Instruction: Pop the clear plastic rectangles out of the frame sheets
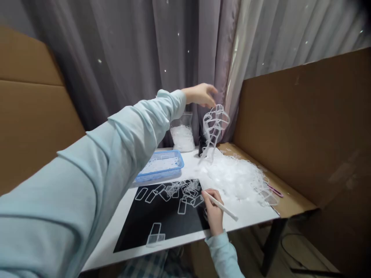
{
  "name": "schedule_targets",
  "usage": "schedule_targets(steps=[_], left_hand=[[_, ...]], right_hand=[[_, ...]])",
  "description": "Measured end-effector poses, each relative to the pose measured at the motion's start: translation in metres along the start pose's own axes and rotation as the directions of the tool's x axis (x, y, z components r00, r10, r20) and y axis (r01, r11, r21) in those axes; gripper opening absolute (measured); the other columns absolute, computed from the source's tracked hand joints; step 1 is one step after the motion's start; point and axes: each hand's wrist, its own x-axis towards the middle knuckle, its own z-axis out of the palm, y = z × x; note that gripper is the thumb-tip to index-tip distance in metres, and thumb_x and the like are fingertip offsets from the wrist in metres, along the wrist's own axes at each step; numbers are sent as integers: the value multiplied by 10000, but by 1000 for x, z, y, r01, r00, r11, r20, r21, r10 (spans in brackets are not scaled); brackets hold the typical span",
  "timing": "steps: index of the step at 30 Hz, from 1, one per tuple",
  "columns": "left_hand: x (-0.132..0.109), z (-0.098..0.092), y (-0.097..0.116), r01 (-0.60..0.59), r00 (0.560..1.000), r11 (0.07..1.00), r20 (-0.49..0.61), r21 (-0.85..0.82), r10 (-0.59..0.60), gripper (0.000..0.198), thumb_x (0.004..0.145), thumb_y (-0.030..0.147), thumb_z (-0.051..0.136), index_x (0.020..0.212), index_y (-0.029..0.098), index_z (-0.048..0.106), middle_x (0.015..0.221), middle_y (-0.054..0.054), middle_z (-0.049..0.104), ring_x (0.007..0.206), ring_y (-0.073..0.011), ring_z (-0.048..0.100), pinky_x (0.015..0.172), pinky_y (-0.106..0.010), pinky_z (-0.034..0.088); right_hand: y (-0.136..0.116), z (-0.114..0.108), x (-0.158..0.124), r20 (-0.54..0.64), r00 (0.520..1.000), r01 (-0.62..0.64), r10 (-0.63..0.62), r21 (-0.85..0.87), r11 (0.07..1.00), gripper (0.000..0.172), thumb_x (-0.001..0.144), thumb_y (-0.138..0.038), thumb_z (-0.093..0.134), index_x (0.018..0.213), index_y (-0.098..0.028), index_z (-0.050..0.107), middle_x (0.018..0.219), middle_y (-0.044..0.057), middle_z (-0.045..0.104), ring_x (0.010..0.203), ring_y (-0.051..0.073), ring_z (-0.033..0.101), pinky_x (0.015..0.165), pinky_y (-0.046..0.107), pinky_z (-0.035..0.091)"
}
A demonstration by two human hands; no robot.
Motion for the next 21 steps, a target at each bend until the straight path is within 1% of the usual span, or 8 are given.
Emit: schedule_targets(steps=[4,6,9,12,14,16,18,21], left_hand=[[-14,11,-6,-118,986,989,-132,-92,105,615,896,99,593,1450,103,326,1377,-154,518,980,-130,578,909,-335,474],[-45,24,-20,-150,984,983,-108,-108,139,595,854,109,630,1403,82,401,1329,-146,556,953,-124,576,880,-300,459],[-120,53,-49,-149,988,981,19,-122,152,472,819,182,680,1271,116,562,1166,-103,655,893,-157,617,809,-296,474],[-217,94,-75,-113,975,981,173,-157,140,186,836,261,677,1012,204,699,972,-34,716,890,-175,649,832,-290,483],[-278,126,-87,-33,972,982,224,-187,76,147,896,299,612,983,226,706,961,-27,717,884,-172,664,806,-274,500],[-328,160,-93,86,978,976,205,-200,-44,168,927,326,576,1004,232,692,1022,-37,693,932,-184,660,840,-293,503],[-359,190,-96,200,973,957,159,-209,-169,220,926,357,583,1097,238,653,1099,-52,658,975,-203,644,861,-320,502],[-376,221,-97,308,951,923,88,-233,-295,233,922,380,584,1100,233,616,1129,-59,617,1037,-229,602,895,-354,479]], right_hand=[[5,0,0,-84,995,-50,48,-22,999,261,860,-446,637,794,-194,623,821,29,603,799,188,575,745,308,471],[8,-1,1,-112,991,-80,77,-22,997,268,855,-463,621,820,-197,599,804,22,603,749,176,570,694,295,471],[7,-8,3,-102,988,-115,112,-24,993,285,825,-480,640,812,-202,579,713,-6,583,644,158,554,620,280,461],[-1,-24,4,-65,988,-145,143,-38,989,284,791,-469,688,804,-202,592,643,-27,567,598,157,565,606,280,462],[-9,-38,1,-54,985,-167,164,-52,985,298,771,-474,712,785,-199,599,677,-11,600,662,184,627,651,294,484],[-15,-51,-6,-24,980,-197,196,-82,977,318,751,-491,731,782,-193,623,739,17,645,740,218,662,680,307,497],[-19,-62,-17,15,975,-217,221,-127,968,340,714,-504,764,767,-189,645,753,36,673,775,238,656,688,309,488],[-18,-76,-32,42,962,-251,269,-246,936,382,734,-564,730,801,-190,685,793,60,715,821,265,653,731,328,484]])
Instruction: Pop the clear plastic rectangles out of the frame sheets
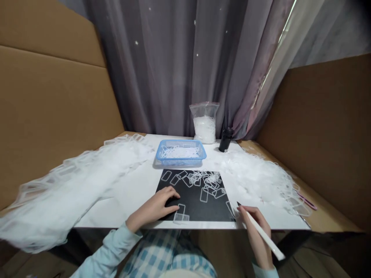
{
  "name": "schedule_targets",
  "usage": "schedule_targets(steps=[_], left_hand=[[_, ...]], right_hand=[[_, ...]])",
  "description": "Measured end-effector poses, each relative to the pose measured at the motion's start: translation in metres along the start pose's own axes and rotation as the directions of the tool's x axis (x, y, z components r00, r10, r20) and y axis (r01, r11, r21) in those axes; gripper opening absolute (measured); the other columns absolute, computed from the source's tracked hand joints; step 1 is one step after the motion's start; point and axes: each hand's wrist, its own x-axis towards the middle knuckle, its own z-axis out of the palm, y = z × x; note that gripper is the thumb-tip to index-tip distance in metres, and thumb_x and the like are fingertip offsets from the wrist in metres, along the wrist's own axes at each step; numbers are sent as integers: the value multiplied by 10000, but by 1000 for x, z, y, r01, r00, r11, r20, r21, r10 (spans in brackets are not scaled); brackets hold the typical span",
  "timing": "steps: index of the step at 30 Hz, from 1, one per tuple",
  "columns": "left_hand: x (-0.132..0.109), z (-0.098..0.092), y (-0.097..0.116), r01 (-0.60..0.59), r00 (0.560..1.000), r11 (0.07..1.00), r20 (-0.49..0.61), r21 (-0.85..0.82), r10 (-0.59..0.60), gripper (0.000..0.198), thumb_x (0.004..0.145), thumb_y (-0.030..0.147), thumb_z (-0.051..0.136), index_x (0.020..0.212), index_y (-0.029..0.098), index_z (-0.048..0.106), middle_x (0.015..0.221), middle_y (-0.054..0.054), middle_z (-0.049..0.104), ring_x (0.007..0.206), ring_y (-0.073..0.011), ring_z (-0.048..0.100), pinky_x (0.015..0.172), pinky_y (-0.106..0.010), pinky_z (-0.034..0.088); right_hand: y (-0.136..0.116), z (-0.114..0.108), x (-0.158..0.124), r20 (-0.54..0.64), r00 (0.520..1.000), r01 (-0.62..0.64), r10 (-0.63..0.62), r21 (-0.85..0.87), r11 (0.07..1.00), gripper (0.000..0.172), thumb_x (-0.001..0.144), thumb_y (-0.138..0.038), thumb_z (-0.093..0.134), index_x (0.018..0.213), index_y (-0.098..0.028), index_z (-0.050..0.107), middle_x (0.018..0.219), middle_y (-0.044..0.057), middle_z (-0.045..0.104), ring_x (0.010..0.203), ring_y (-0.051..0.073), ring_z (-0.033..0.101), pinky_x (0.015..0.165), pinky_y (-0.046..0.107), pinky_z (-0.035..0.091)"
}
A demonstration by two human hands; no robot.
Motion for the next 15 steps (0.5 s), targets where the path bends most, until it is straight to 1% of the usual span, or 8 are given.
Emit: schedule_targets(steps=[3,5,6,8,10,11,13,15], left_hand=[[4,11,0,15,1000,1000,-24,-27,-15,161,928,385,566,955,235,621,1013,-28,614,980,-219,582,875,-349,456],[9,11,3,-10,1000,999,-10,-33,10,168,936,383,559,879,237,618,936,-10,611,912,-203,572,840,-336,440],[11,10,4,-25,1000,999,-5,-33,25,176,941,383,555,862,237,614,914,-4,609,889,-197,567,831,-334,430],[17,4,5,-51,999,998,-15,-29,51,185,959,381,536,866,236,603,904,-1,605,875,-190,559,836,-341,411],[26,-5,-1,-62,997,998,-47,-23,61,187,979,382,503,901,239,595,934,-3,604,893,-188,560,859,-353,399],[31,-10,-6,-61,996,998,-66,-19,59,188,985,385,491,918,242,593,954,-5,603,911,-190,561,873,-360,397],[41,-21,-21,-49,994,999,-95,-11,48,188,983,394,490,927,248,594,996,-10,601,958,-201,558,899,-372,399],[51,-31,-40,-25,993,1000,-117,-2,24,194,971,407,499,915,244,590,1043,-23,594,1014,-220,549,922,-387,408]], right_hand=[[9,-10,-7,-3,999,-53,54,-200,978,480,861,-647,523,877,-208,716,932,86,754,970,302,664,867,368,476],[13,-12,-7,42,999,-13,27,-299,954,505,875,-666,469,905,-220,705,977,89,752,987,299,671,879,368,476],[14,-11,-5,85,996,36,-8,-325,945,484,856,-669,500,885,-222,681,979,90,747,961,291,680,860,359,483],[15,-6,0,180,980,143,-88,-325,935,431,817,-652,569,799,-222,588,949,92,732,887,264,692,802,332,497],[14,2,8,255,958,203,-129,-291,935,425,809,-629,587,717,-230,472,852,81,707,785,229,685,725,304,502],[12,5,13,285,950,212,-130,-279,936,428,809,-617,591,693,-235,437,781,64,683,717,210,666,674,290,495],[7,9,25,355,928,220,-115,-269,938,405,801,-565,624,675,-235,426,657,19,619,589,170,594,575,263,456],[-1,11,39,432,897,221,-93,-258,940,365,791,-478,671,670,-229,433,603,-12,579,529,144,532,531,247,415]])
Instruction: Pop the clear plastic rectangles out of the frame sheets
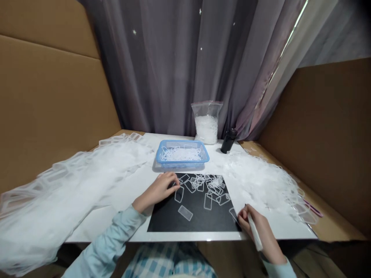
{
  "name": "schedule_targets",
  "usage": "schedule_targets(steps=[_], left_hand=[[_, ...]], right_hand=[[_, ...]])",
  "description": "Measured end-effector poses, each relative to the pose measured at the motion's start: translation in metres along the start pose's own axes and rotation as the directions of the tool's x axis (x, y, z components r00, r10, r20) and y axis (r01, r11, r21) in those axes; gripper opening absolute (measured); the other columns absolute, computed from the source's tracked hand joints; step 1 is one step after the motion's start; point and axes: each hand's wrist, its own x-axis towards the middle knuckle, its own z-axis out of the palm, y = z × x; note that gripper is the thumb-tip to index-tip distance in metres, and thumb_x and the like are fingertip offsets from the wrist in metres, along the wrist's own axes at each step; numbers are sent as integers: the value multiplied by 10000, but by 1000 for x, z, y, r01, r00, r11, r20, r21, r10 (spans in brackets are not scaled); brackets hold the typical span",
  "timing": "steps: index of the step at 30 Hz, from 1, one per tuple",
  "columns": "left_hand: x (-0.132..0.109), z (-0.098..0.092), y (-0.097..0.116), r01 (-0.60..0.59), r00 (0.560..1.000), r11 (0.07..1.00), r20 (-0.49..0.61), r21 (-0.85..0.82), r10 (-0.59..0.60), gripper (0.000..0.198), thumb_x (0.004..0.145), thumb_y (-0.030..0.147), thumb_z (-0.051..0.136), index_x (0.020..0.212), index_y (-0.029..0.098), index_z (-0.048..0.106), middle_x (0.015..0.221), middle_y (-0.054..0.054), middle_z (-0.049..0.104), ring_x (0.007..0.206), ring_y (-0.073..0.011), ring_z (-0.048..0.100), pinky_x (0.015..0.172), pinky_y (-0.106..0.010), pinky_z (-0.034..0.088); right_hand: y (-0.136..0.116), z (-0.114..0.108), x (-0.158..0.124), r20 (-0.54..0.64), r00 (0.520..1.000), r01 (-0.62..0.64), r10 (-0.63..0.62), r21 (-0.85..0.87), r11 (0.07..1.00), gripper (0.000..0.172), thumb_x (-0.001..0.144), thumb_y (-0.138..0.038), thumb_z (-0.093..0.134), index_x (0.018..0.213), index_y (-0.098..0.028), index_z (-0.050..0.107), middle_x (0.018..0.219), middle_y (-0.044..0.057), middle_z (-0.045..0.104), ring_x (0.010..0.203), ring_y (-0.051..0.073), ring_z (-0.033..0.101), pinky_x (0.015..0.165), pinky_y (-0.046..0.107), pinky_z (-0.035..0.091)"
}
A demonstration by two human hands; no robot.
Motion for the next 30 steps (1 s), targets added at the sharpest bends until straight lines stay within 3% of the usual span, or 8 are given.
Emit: schedule_targets(steps=[4,9,12,15,19,23,27,30], left_hand=[[12,-4,-32,96,993,995,-64,20,-95,280,928,474,541,1044,219,560,1116,-72,576,1054,-266,548,920,-431,443],[9,6,-42,129,991,992,-34,-11,-129,262,920,441,559,1046,213,589,1074,-66,620,1030,-260,589,906,-411,471],[5,9,-39,117,993,993,-5,-32,-117,193,957,369,488,988,221,608,1033,-48,644,980,-222,613,869,-356,486],[5,8,-34,107,994,994,23,-24,-107,207,966,339,450,979,220,618,982,-41,663,896,-204,631,805,-330,500],[19,4,-26,77,997,996,25,35,-78,225,933,279,447,1094,230,596,1040,-55,663,954,-223,618,868,-370,482],[44,2,-19,103,995,989,4,109,-104,184,890,282,475,997,212,606,1056,-80,632,1036,-278,573,934,-449,430],[49,7,-14,104,992,987,55,121,-112,265,813,442,626,931,206,603,994,-77,605,932,-279,587,775,-372,469],[40,13,-11,53,994,993,87,108,-63,233,807,384,632,973,223,602,1036,-64,590,926,-252,588,751,-332,461]], right_hand=[[-23,-5,30,203,977,42,-62,101,994,348,797,-418,692,654,-219,445,670,11,651,593,162,578,574,262,446],[-56,23,85,487,850,39,-201,323,946,311,753,-427,760,659,-202,567,849,67,742,809,237,687,725,342,540],[-62,41,129,402,887,71,-226,365,928,332,705,-478,795,674,-199,619,848,63,737,815,242,679,744,359,537],[-54,51,163,157,967,123,-201,401,908,395,761,-548,726,634,-205,577,739,29,677,755,207,625,742,335,492],[-34,59,174,-86,988,150,-126,410,899,412,873,-533,609,635,-201,555,676,-6,579,705,168,530,725,305,430],[-21,65,167,-118,987,147,-109,394,907,432,867,-534,623,613,-191,557,645,-10,553,681,162,501,688,291,397],[-20,68,167,-116,987,149,-114,364,919,452,837,-570,640,600,-191,574,620,-4,564,659,166,500,659,286,392],[-23,69,169,-118,986,154,-120,350,924,462,808,-592,659,588,-193,581,603,-2,567,640,167,504,640,283,393]])
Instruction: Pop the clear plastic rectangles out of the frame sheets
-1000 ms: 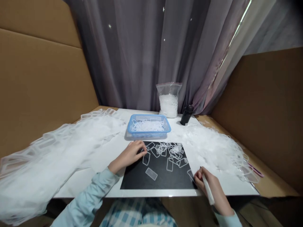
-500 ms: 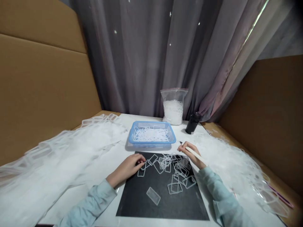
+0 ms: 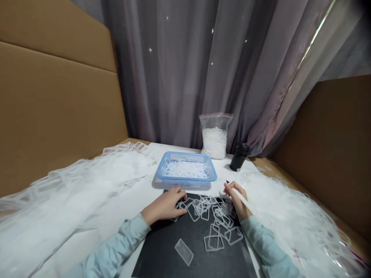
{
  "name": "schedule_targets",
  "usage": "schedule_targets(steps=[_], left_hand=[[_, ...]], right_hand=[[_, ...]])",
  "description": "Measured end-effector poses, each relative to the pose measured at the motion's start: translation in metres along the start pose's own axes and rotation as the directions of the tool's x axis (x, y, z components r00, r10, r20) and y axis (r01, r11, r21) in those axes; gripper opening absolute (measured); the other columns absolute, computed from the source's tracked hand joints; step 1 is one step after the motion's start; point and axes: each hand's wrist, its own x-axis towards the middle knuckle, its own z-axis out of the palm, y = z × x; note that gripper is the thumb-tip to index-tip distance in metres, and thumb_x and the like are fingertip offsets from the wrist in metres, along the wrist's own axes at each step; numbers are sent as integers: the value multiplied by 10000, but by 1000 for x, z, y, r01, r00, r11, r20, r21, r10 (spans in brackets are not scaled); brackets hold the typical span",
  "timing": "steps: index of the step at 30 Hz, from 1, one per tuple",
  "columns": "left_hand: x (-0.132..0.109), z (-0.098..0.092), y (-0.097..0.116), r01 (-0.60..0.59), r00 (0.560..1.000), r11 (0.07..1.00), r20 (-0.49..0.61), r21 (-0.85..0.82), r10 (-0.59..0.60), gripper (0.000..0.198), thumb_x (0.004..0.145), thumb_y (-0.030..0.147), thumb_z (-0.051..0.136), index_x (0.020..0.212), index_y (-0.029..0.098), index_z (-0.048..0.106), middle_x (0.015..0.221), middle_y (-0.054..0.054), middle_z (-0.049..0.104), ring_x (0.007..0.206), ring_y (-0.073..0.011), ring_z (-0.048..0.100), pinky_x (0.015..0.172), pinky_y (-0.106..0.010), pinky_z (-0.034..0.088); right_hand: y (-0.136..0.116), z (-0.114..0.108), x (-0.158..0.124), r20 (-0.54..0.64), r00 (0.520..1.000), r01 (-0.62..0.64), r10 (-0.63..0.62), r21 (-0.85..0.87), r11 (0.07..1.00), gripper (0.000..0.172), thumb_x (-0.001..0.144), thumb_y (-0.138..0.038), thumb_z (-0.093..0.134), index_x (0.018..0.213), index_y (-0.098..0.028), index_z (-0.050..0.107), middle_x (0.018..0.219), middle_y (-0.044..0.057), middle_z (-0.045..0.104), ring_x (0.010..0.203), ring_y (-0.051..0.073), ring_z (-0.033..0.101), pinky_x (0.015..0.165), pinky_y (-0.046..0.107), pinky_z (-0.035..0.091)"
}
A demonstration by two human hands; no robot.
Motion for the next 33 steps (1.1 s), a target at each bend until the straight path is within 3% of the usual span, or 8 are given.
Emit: schedule_targets(steps=[6,9,12,17,22,27,30,33], left_hand=[[-6,13,6,-128,991,991,32,-44,130,143,784,170,504,892,229,577,945,-32,598,882,-208,585,770,-314,452],[-6,18,10,-186,982,979,30,-77,189,184,716,156,542,882,231,571,938,-27,595,900,-217,575,807,-322,452],[-5,23,16,-213,976,969,22,-123,217,216,761,222,599,975,235,579,987,-28,595,920,-206,578,836,-308,472],[7,38,27,-170,985,979,-57,-111,164,335,910,443,569,1193,264,553,1186,-74,558,1160,-279,497,1049,-456,373],[27,54,28,-86,991,991,-114,-99,74,357,925,452,550,1206,232,532,1311,-117,510,1273,-333,431,1085,-562,314],[33,58,27,-103,991,989,-99,-106,92,281,903,326,580,1180,281,581,1444,-76,463,1372,-334,356,1138,-583,238],[31,55,28,-112,988,987,-119,-113,98,155,899,279,564,1048,260,603,1396,-76,502,1340,-316,393,1118,-558,275],[30,54,28,-117,985,986,-140,-117,100,89,900,262,552,978,245,590,1338,-69,531,1305,-297,427,1096,-524,310]], right_hand=[[1,1,1,-5,1000,7,-7,-4,1000,483,761,-623,682,552,-202,568,573,2,568,607,170,510,616,287,415],[3,0,0,-14,1000,5,-5,-8,1000,470,788,-609,661,570,-205,561,586,-1,568,618,170,516,621,287,417],[6,-1,0,-14,1000,-1,1,-8,1000,462,811,-599,639,586,-205,548,593,-8,567,617,164,515,629,285,411],[15,1,4,-7,1000,-9,9,-10,1000,459,798,-593,653,581,-203,545,584,-9,577,605,161,522,626,283,412],[20,2,7,9,1000,-14,14,-20,1000,476,783,-620,644,571,-210,530,585,1,597,609,171,541,629,286,427],[13,1,3,206,979,8,-2,-32,999,415,788,-575,671,607,-209,595,661,28,688,675,203,618,684,306,470],[11,2,0,328,944,23,-10,-36,999,383,800,-548,671,640,-207,607,727,38,734,717,216,662,711,315,491],[12,0,-1,353,935,41,-15,-65,997,369,838,-534,629,673,-206,599,743,33,734,717,204,661,705,302,484]])
